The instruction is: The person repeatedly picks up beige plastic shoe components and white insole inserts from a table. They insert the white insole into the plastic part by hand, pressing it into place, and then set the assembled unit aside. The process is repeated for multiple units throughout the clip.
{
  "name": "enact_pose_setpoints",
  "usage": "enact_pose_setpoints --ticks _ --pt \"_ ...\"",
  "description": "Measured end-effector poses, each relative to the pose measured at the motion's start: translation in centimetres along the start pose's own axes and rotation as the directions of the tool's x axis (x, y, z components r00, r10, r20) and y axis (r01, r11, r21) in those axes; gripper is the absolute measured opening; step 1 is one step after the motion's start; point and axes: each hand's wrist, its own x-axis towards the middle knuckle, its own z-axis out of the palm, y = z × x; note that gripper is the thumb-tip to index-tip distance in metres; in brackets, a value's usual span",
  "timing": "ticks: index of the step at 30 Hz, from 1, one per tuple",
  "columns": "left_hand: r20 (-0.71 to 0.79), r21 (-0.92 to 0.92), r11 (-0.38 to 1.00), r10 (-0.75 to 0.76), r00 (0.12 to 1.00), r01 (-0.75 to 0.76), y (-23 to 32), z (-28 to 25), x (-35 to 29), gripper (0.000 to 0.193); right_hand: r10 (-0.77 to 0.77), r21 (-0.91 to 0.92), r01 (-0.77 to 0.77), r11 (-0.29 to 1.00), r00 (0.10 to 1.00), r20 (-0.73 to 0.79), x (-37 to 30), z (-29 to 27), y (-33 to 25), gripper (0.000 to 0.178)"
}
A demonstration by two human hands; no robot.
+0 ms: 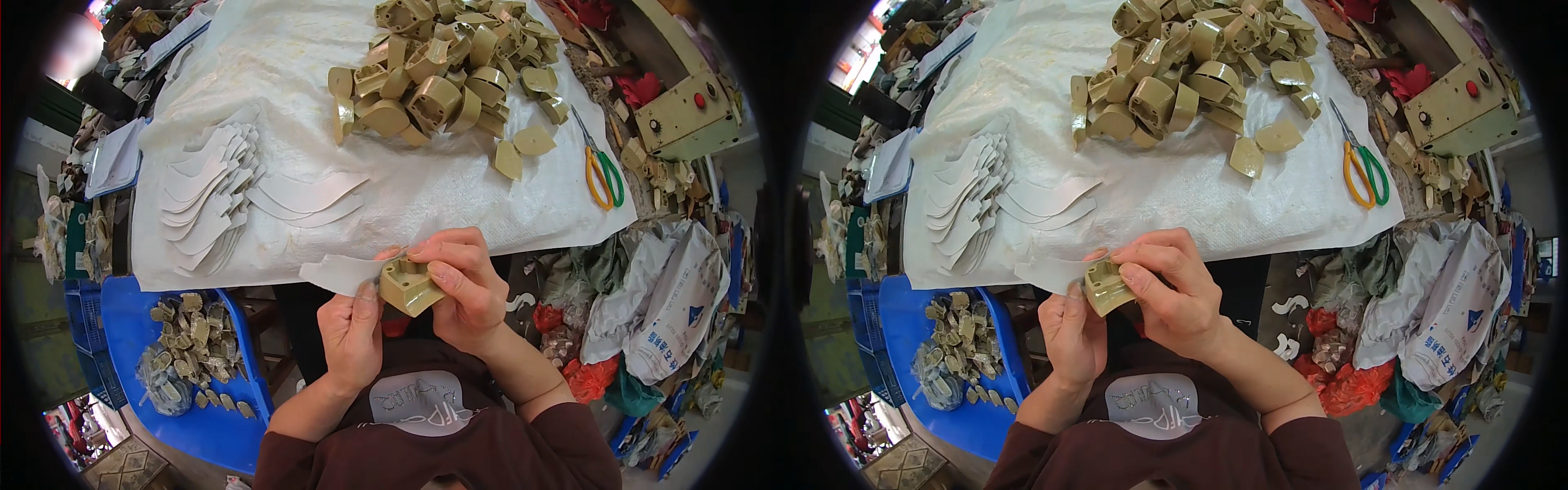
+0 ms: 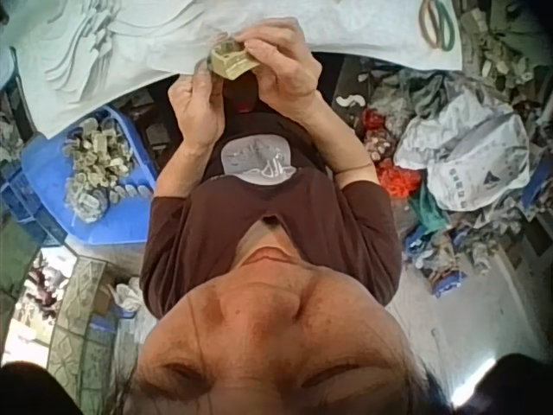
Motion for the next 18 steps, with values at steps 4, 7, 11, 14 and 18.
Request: enact_pose_setpoints --ticks 4,7,11,14,18 --pt "-0.041 0.173 0.976 0.143 0.989 -0.134 -0.2 0.2 0.1 0.037 -0.073 -0.169 0.077 0.983 0.997 0.026 0.1 0.1 0.1 0.043" --pt "-0.025 0.332 0.923 0.216 0.976 -0.196 -0.2 -0.4 0.4 0.037 -0.046 -0.14 0.048 0.989 0.999 0.016 0.0 0.1 0.9 0.042" --pt "-0.017 0.538 0.79 0.36 0.933 -0.295 1.5 -0.7 0.9 0.029 -0.007 -0.258 0.039 0.965 0.992 0.122 0.5 -0.8 0.4 0.039" --pt "-0.028 0.591 0.757 0.366 0.93 -0.28 1.8 -0.6 0.9 0.022 0.063 -0.442 0.072 0.894 0.957 0.284 1.7 -1.8 -1.5 0.037" --pt "-0.072 0.623 0.771 0.223 0.972 -0.131 1.4 -0.4 0.5 0.019 0.177 -0.496 0.071 0.865 0.883 0.435 2.5 -2.4 -2.5 0.037"
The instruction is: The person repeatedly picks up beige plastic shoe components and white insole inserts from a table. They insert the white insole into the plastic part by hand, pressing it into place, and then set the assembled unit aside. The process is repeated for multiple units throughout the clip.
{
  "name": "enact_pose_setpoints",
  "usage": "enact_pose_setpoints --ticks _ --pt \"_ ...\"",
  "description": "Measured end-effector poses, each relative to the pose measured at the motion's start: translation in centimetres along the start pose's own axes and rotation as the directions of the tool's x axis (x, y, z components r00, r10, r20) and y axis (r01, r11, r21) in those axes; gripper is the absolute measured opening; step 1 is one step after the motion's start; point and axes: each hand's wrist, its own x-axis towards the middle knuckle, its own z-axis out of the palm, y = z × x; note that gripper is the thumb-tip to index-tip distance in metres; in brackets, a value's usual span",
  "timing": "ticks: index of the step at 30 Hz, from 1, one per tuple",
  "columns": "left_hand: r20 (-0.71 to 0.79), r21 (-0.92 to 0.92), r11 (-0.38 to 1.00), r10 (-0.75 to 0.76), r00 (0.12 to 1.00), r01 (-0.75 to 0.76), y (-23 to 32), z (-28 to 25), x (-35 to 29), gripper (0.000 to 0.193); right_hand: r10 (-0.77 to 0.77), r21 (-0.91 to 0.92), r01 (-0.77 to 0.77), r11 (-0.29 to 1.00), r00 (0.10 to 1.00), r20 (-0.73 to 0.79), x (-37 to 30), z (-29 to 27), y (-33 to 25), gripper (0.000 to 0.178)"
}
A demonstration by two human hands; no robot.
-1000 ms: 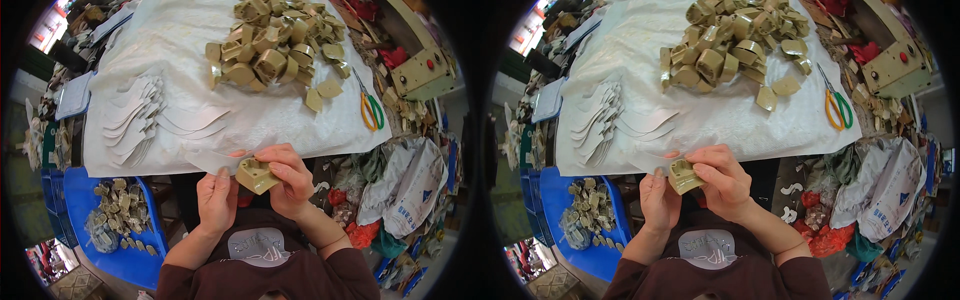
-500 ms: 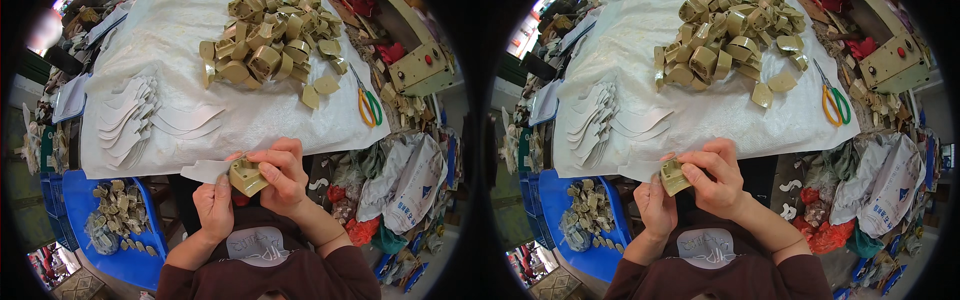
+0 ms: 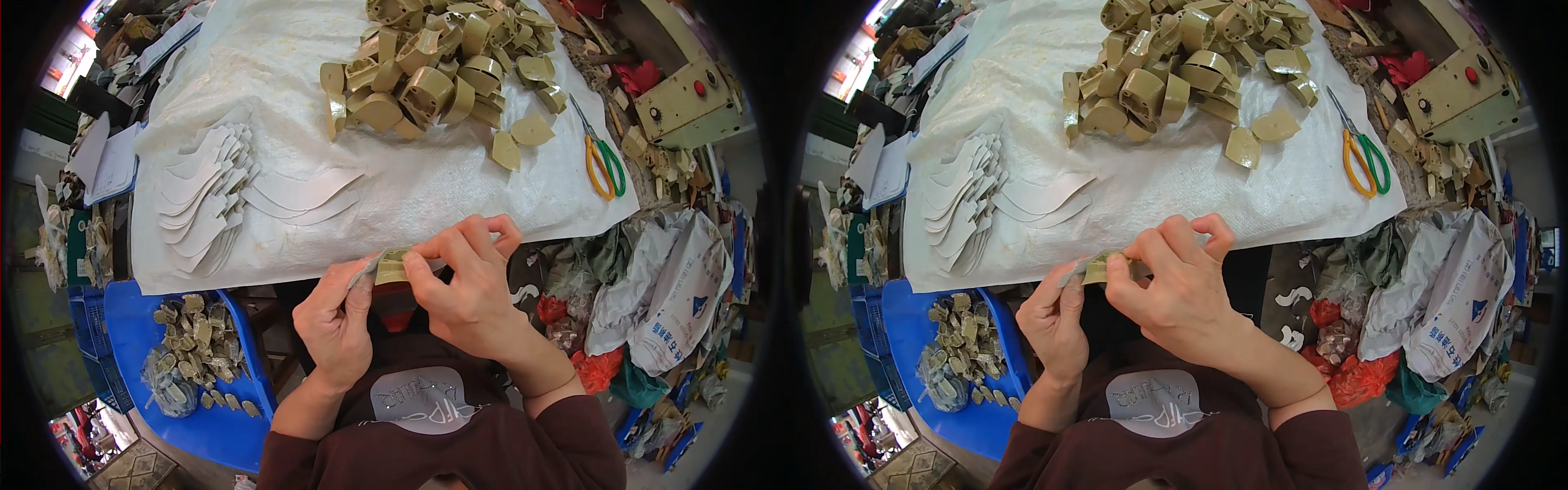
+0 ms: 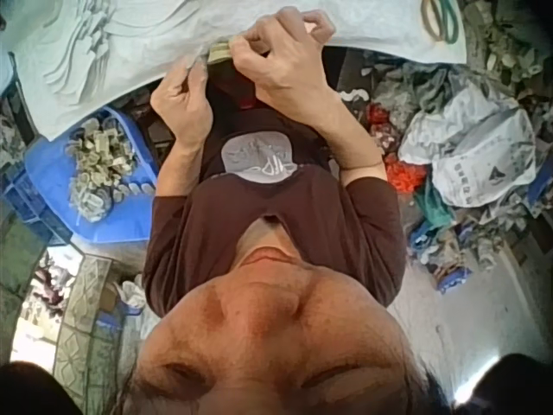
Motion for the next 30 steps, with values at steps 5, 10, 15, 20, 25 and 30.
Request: enact_pose_setpoints --ticks 5,10,15,20,25,30 --pt "0.027 0.167 0.973 0.158 0.987 -0.16 -0.7 0.8 -0.2 0.022 0.015 0.047 -0.02 0.999 0.994 0.104 -0.3 0.2 0.3 0.038" --pt "0.022 0.293 0.906 0.312 0.95 -0.304 -0.8 1.7 -0.2 0.023 0.006 0.196 0.0 0.981 1.0 -0.028 -0.4 1.8 2.0 0.044" --pt "0.026 0.014 0.981 0.195 0.98 -0.196 -1.5 1.3 0.3 0.023 0.109 0.515 -0.082 0.853 0.994 -0.023 -0.9 2.2 2.7 0.04" --pt "0.111 0.077 0.88 0.459 0.882 -0.468 -2.3 0.9 1.8 0.014 0.088 0.663 -0.1 0.742 0.995 0.051 -1.3 2.1 2.9 0.037" --pt "0.135 0.194 0.787 0.569 0.811 -0.585 -2.3 0.9 1.6 0.013 0.002 0.689 -0.104 0.718 0.989 0.147 -1.3 1.8 2.3 0.035" --pt "0.095 0.191 0.742 0.638 0.764 -0.643 -2.1 0.7 1.5 0.025 -0.015 0.619 0.035 0.785 0.999 -0.038 -1.7 2.5 2.6 0.038"
